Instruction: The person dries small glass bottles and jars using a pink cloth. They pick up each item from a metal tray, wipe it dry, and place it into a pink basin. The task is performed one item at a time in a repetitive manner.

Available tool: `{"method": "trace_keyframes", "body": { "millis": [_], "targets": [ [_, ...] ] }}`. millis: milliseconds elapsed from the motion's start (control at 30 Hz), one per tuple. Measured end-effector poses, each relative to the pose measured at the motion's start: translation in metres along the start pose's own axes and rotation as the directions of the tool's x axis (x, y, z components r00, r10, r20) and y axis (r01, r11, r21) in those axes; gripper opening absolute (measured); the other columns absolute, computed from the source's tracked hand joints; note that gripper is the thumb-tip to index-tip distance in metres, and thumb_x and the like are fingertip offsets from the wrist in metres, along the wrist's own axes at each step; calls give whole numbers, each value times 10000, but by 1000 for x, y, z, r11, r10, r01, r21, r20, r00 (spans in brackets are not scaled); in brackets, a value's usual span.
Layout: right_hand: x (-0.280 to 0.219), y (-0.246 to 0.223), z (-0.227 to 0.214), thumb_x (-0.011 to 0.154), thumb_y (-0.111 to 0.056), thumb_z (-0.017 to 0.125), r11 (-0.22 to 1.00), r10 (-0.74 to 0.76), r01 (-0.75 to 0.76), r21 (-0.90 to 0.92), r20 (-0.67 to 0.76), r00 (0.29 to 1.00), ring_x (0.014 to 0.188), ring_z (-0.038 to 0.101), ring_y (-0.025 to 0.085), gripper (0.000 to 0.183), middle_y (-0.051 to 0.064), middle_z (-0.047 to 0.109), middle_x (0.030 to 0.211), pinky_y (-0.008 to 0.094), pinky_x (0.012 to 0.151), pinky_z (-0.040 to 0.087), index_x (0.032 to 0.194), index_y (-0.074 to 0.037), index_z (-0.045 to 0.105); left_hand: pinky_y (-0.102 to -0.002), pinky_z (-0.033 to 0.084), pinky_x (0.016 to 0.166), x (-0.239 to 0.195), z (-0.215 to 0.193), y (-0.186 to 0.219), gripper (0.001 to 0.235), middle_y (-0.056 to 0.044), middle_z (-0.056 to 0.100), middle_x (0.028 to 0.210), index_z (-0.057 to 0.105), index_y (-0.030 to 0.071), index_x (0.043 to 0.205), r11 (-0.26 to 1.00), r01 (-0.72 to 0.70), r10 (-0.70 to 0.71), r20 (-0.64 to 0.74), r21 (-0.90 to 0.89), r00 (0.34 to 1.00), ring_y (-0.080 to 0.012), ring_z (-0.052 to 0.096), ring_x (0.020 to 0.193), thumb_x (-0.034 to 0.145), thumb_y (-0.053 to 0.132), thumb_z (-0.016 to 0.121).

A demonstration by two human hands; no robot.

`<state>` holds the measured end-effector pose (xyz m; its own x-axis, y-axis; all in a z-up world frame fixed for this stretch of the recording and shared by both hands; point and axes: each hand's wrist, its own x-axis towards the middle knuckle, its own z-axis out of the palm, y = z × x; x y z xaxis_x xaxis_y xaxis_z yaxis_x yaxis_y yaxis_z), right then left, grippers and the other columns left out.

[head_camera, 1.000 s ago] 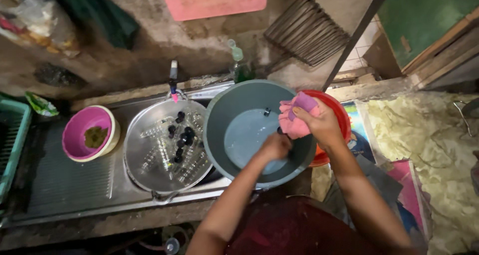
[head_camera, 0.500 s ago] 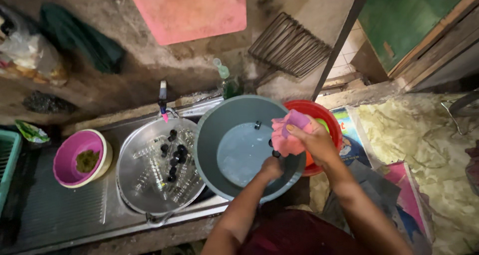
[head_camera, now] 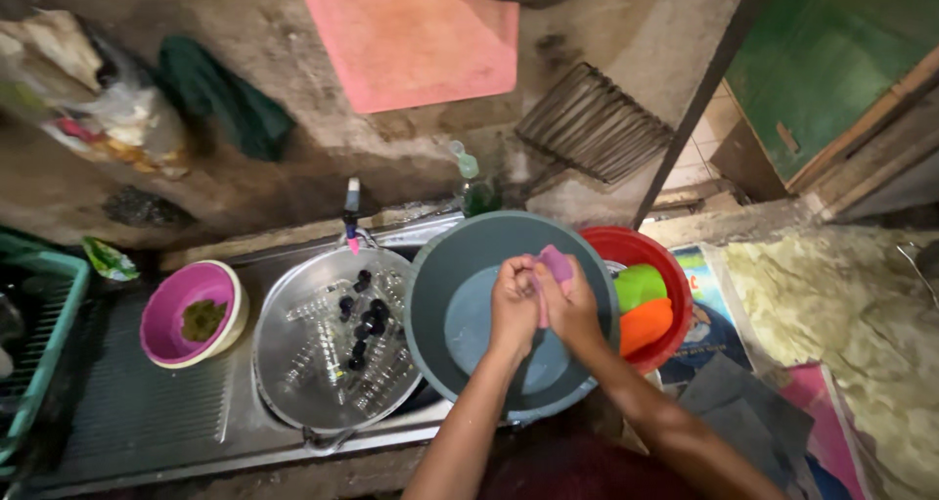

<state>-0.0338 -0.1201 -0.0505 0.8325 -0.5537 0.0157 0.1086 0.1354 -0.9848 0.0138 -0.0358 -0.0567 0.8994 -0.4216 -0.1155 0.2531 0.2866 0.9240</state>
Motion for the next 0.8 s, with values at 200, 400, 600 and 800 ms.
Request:
{"method": "trace_keyframes", "body": {
  "millis": [200, 400, 600, 800],
  "targets": [
    [19, 12, 5, 999, -288, 649, 985, 174, -174, 3, -80, 982, 658, 572, 27, 212, -21, 668, 785, 213, 565, 464, 966, -94, 726, -201, 423, 596, -13, -9, 22, 449, -7, 589, 912, 533, 67, 1235, 989, -139, 142, 81, -43, 986, -53, 520, 745, 883, -196, 620],
    [26, -5, -3, 1027, -340, 685, 918, 277, -275, 286, 36, 960, 636, 572, 92, 302, 7, 646, 781, 265, 532, 462, 905, -65, 655, -203, 446, 624, -15, -35, 62, 457, -37, 633, 972, 553, 109, 1242, 963, 161, -64, 399, -214, 915, -99, 570, 766, 865, -144, 607],
    [25, -47, -6, 961, -292, 607, 809, 352, -419, 411, 232, 907, 841, 751, 162, 320, 95, 773, 1033, 295, 716, 607, 1126, -22, 653, -342, 580, 873, -15, -41, 84, 213, -78, 644, 1100, 615, 3, 1148, 865, 294, -103, 431, -406, 896, -180, 656, 974, 938, -23, 637],
    [13, -69, -10, 965, -249, 614, 784, 383, -559, 272, 498, 778, 792, 720, 221, 311, 93, 762, 988, 384, 624, 578, 1233, -99, 666, -256, 529, 900, -4, -43, 73, 297, -53, 631, 1109, 637, 39, 1153, 935, 77, 18, 262, -345, 965, -129, 632, 1013, 900, -112, 680]
  ]
}}
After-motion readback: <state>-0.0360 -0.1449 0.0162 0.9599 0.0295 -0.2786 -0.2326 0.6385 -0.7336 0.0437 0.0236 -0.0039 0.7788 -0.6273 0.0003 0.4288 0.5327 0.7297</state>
